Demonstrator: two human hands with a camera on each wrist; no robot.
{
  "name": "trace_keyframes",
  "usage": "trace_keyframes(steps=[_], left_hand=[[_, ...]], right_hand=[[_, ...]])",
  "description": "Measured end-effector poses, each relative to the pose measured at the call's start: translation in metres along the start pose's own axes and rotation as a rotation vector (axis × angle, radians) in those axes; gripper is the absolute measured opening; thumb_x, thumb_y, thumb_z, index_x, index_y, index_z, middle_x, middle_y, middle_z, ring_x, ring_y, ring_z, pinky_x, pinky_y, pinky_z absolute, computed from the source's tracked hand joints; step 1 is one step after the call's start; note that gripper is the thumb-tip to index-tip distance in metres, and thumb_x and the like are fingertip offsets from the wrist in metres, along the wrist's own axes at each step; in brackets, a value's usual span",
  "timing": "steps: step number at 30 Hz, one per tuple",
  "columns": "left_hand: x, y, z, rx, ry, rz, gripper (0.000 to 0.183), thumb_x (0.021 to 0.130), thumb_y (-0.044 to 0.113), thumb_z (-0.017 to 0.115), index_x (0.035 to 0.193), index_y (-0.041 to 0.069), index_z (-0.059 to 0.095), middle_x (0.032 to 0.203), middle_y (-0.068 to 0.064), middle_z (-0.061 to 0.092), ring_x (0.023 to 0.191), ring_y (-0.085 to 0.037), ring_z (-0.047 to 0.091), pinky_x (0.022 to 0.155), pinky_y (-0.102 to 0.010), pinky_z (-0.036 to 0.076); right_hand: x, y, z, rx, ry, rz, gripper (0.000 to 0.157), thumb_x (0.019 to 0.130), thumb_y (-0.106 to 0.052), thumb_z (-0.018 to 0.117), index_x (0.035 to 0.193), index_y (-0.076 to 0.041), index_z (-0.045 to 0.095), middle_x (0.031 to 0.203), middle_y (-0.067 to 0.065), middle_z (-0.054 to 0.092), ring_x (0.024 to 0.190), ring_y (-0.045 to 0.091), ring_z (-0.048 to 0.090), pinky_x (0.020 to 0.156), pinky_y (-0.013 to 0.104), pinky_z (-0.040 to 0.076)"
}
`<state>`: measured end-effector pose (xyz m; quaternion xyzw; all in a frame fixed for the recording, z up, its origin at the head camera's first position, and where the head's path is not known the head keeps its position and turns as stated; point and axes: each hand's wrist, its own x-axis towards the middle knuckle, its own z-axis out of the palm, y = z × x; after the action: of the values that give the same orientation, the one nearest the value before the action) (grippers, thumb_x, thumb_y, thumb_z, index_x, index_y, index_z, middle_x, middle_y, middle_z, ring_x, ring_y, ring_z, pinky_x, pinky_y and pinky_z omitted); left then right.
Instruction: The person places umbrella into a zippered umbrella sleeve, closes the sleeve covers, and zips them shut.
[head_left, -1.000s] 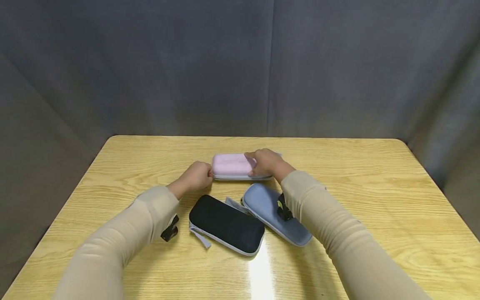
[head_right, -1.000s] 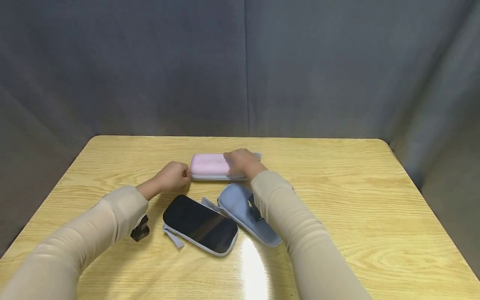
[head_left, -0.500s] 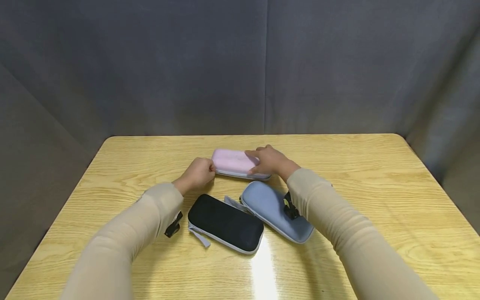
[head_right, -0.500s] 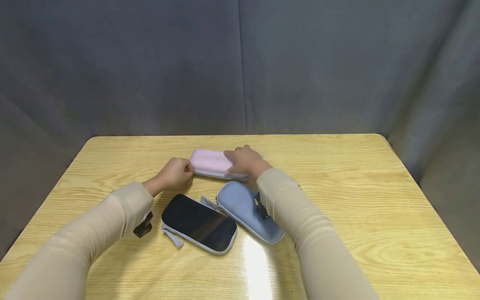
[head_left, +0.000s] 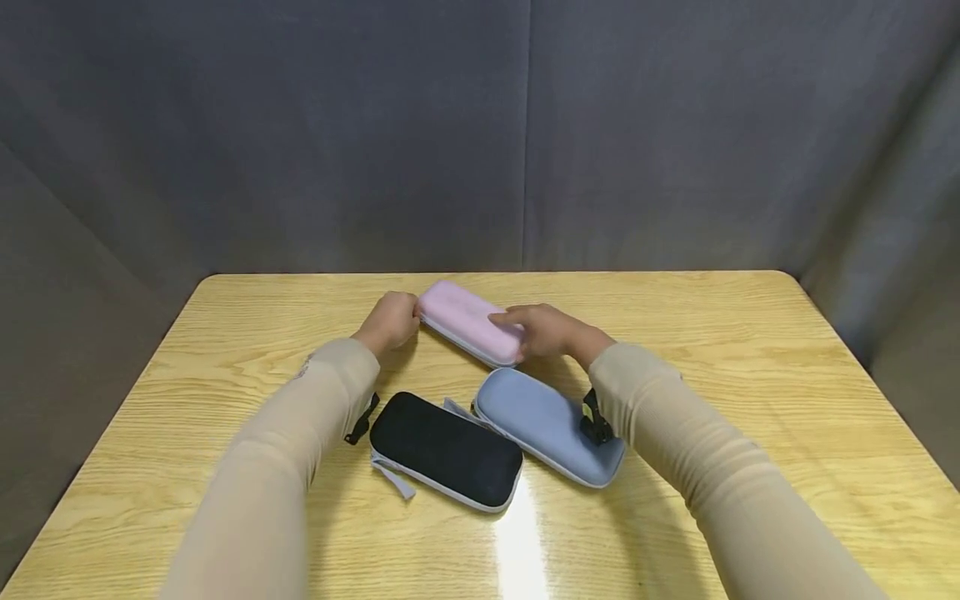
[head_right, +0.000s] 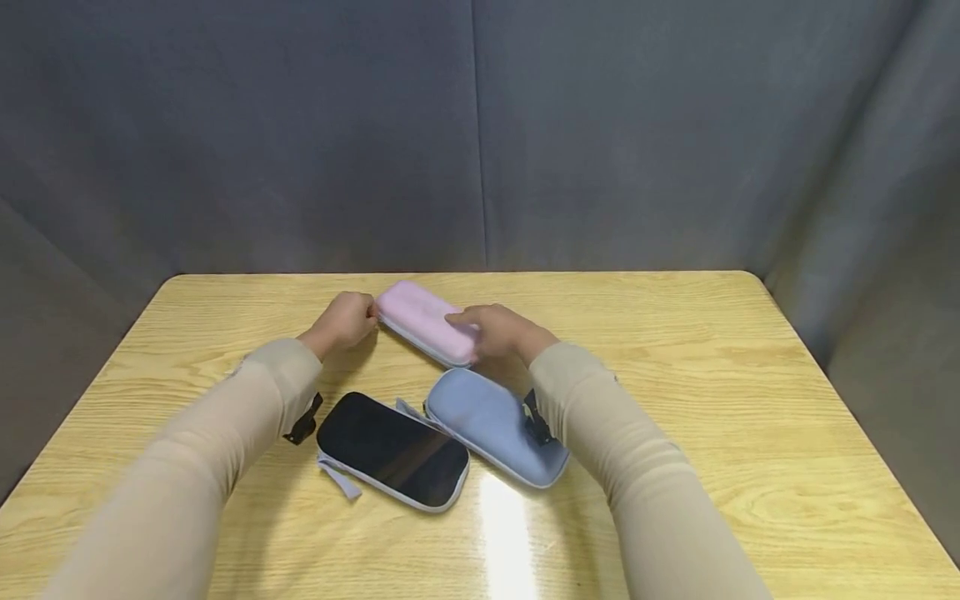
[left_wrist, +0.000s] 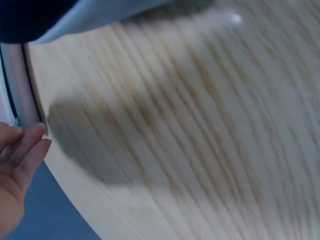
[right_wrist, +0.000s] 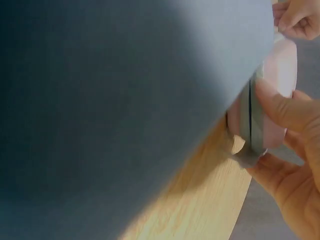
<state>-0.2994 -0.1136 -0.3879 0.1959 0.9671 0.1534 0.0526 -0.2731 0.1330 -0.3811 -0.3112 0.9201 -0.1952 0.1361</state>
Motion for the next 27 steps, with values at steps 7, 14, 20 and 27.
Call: trace_keyframes(steps=[7,14,20,27], left_hand=[[-0.007,0.007,0.009,-0.222,-0.028,-0.034,0.032,0.082,-0.001,0.044,0.052,0.007,0.043,0.052,-0.003,0.049,0.048,-0.011,0.045,0.048,-0.020,0.035],[-0.016,0.028,0.017,-0.395,-0.147,0.046,0.023,0.081,-0.004,0.046,0.061,-0.005,0.056,0.066,-0.012,0.061,0.062,-0.020,0.059,0.053,-0.023,0.046],[-0.017,0.029,0.013,-0.277,-0.063,0.051,0.032,0.079,-0.004,0.045,0.049,0.006,0.043,0.049,-0.003,0.047,0.047,-0.011,0.039,0.047,-0.020,0.031],[-0.010,0.011,0.004,-0.086,-0.010,-0.046,0.020,0.082,-0.002,0.044,0.064,0.004,0.053,0.059,-0.003,0.047,0.056,-0.015,0.042,0.054,-0.024,0.035]], right_hand=[[-0.001,-0.005,0.003,-0.054,0.004,0.010,0.067,0.067,-0.008,0.073,0.126,-0.007,0.043,0.123,0.022,0.042,0.110,0.032,0.042,0.091,0.037,0.034],[0.004,-0.011,0.002,-0.093,-0.006,0.032,0.068,0.065,-0.008,0.074,0.126,-0.009,0.044,0.116,0.020,0.049,0.083,0.022,0.053,0.074,0.031,0.042],[0.009,-0.021,0.002,-0.115,-0.026,0.031,0.062,0.071,-0.008,0.069,0.126,-0.005,0.043,0.103,0.016,0.058,0.070,0.017,0.048,0.066,0.027,0.041],[0.009,-0.040,0.005,-0.149,-0.074,-0.088,0.046,0.077,-0.003,0.059,0.122,-0.003,0.048,0.096,0.012,0.060,0.069,0.016,0.049,0.065,0.027,0.040]])
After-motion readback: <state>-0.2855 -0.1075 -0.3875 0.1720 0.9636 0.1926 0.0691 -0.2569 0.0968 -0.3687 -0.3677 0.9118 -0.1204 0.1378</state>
